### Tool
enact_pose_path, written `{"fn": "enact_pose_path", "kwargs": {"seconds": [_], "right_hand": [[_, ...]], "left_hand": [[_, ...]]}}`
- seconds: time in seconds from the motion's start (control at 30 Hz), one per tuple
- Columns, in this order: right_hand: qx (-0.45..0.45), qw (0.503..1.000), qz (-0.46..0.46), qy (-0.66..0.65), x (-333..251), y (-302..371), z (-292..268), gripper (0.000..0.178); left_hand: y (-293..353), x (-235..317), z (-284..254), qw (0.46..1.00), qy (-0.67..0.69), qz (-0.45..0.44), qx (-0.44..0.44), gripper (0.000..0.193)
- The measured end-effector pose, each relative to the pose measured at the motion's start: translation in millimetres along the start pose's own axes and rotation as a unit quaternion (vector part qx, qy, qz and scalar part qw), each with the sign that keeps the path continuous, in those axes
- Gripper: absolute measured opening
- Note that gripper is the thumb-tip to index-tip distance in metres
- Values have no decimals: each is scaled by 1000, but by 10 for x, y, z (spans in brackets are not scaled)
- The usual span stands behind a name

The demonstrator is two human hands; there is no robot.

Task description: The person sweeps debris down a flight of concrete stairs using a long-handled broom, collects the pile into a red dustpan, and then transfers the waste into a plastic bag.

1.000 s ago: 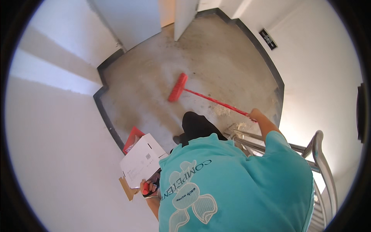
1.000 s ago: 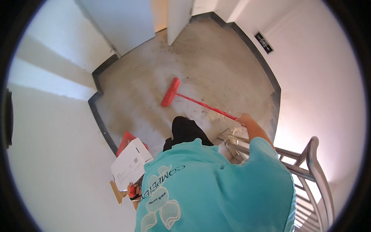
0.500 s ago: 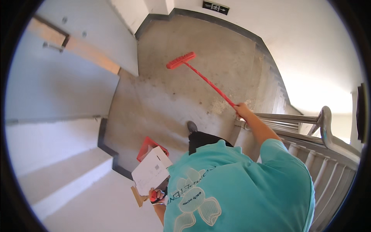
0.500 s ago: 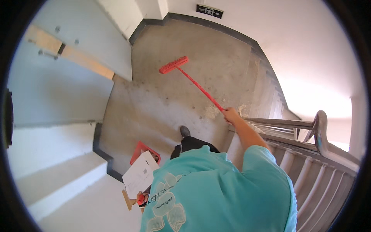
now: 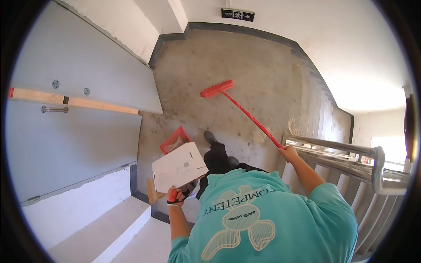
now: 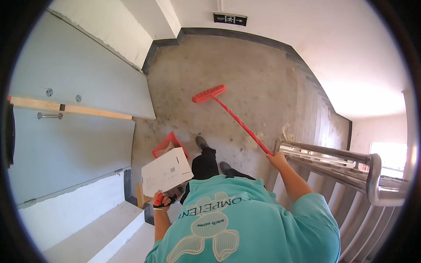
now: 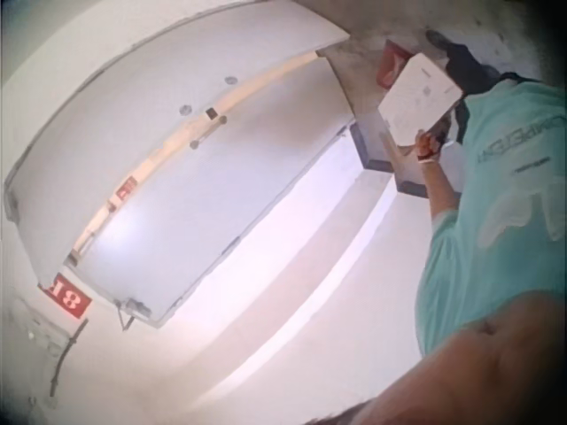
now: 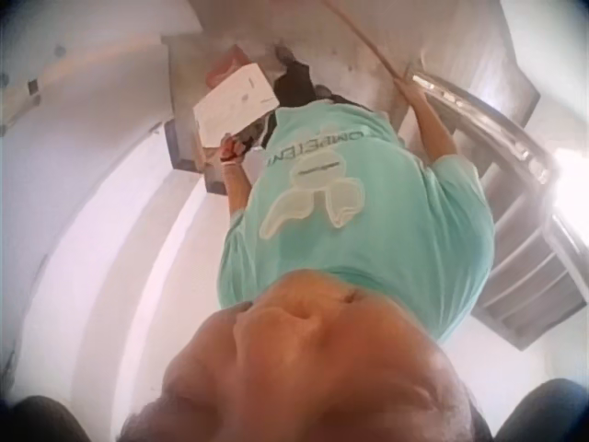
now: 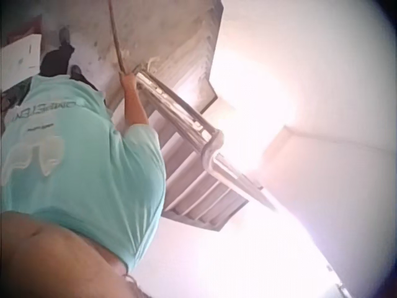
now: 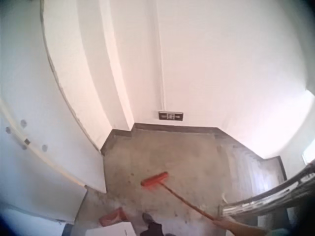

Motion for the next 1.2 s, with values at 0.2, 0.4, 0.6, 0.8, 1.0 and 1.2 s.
{"fn": "enact_pose_path", "kwargs": {"seconds": [0.2, 0.4, 0.6, 0.8, 1.0, 1.2], "right_hand": [[74, 991, -35, 108, -1427, -124, -128, 45], [78, 972, -141, 169, -2125, -488, -303, 36], [115, 924, -312, 190, -3479, -636, -709, 25], [65, 856, -398, 322, -5681, -1305, -1220, 25], [-22, 769, -417, 484, -7690, -2774, -1914, 28], [-28, 767, -375, 520, -9421, -4253, -2718, 30]], "left_hand": [[-398, 1116, 698, 999, -12, -30, -21, 20], [-574, 1165, 726, 996, -26, -71, -44, 17], [-563, 1155, 661, 998, -33, -57, -3, 20], [-201, 1761, 1389, 997, -3, -53, 57, 23], [-530, 2305, 2224, 991, 48, -85, 92, 25], [-996, 2993, 3593, 984, 127, -94, 85, 21]]}}
Point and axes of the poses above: each hand's wrist, its own y-axis away from the middle knuckle, its own z-axis out of the palm, x = y × z, the point moved 3 cm from there along -y, towards the middle knuckle, and after that the axes turned 6 degrees about -z, right-handed, at the moved point
